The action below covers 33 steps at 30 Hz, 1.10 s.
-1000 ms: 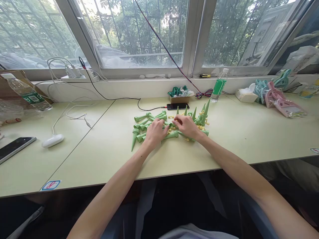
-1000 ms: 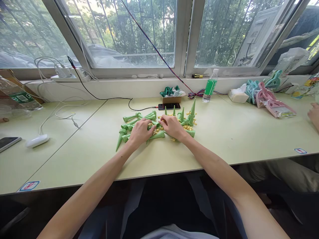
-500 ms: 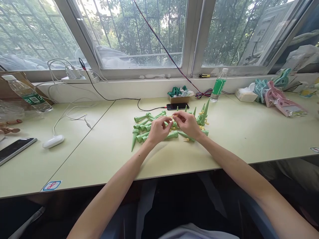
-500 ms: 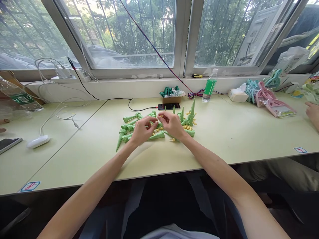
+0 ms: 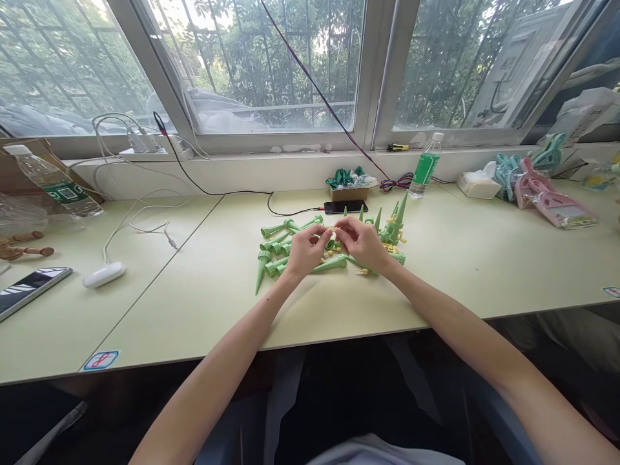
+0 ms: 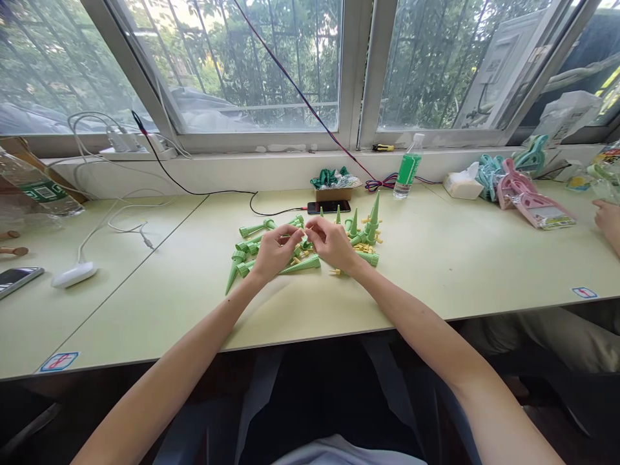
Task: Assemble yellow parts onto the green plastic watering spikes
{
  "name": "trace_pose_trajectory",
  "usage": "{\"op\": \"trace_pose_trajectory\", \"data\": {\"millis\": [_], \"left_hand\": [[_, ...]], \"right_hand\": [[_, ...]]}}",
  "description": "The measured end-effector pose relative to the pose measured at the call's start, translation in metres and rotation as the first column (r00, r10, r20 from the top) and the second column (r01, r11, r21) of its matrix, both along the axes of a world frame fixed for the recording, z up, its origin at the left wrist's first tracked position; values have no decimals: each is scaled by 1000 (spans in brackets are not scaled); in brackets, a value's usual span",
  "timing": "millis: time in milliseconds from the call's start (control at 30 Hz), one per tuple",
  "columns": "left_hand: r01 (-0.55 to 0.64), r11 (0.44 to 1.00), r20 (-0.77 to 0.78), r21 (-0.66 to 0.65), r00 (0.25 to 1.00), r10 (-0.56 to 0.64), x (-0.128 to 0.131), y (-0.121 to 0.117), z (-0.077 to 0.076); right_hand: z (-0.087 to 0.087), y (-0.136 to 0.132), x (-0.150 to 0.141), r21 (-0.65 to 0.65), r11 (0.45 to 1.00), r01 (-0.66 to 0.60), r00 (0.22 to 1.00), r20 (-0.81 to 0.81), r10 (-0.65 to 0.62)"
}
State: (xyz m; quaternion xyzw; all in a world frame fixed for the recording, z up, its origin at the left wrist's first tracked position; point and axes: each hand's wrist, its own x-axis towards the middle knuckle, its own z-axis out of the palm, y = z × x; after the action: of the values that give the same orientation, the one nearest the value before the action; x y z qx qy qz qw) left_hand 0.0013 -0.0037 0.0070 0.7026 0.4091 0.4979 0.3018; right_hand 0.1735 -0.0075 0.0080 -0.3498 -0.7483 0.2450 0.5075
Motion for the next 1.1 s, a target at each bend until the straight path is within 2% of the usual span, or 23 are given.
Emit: {"op": "trace_pose_trajectory", "data": {"millis": [233,600,833,900,1000,1100], "left_hand": [[57,993,115,-106,992,-45,-1,1,1],[55,993,118,-105,992,-43,-2,3,0],[23,997,68,-75,998,-18,0,0,1],[-14,999,33,-51,999,16,0,-1,3],[-140,990,-64,17,988,141,-1,-1,4],[-250,959,-222,131,936,275,-4,-1,2]], "right_hand": [[-2,1,0,-4,999,-48,999,17,48],[-3,1,-1,15,999,-39,999,-1,39],[-2,0,0,5,1000,-13,1000,18,13],[-1,0,-1,5,1000,-1,1000,16,1],[1,-1,0,21,998,55,998,-20,-54],[3,-2,0,41,993,111,992,-63,-108]]}}
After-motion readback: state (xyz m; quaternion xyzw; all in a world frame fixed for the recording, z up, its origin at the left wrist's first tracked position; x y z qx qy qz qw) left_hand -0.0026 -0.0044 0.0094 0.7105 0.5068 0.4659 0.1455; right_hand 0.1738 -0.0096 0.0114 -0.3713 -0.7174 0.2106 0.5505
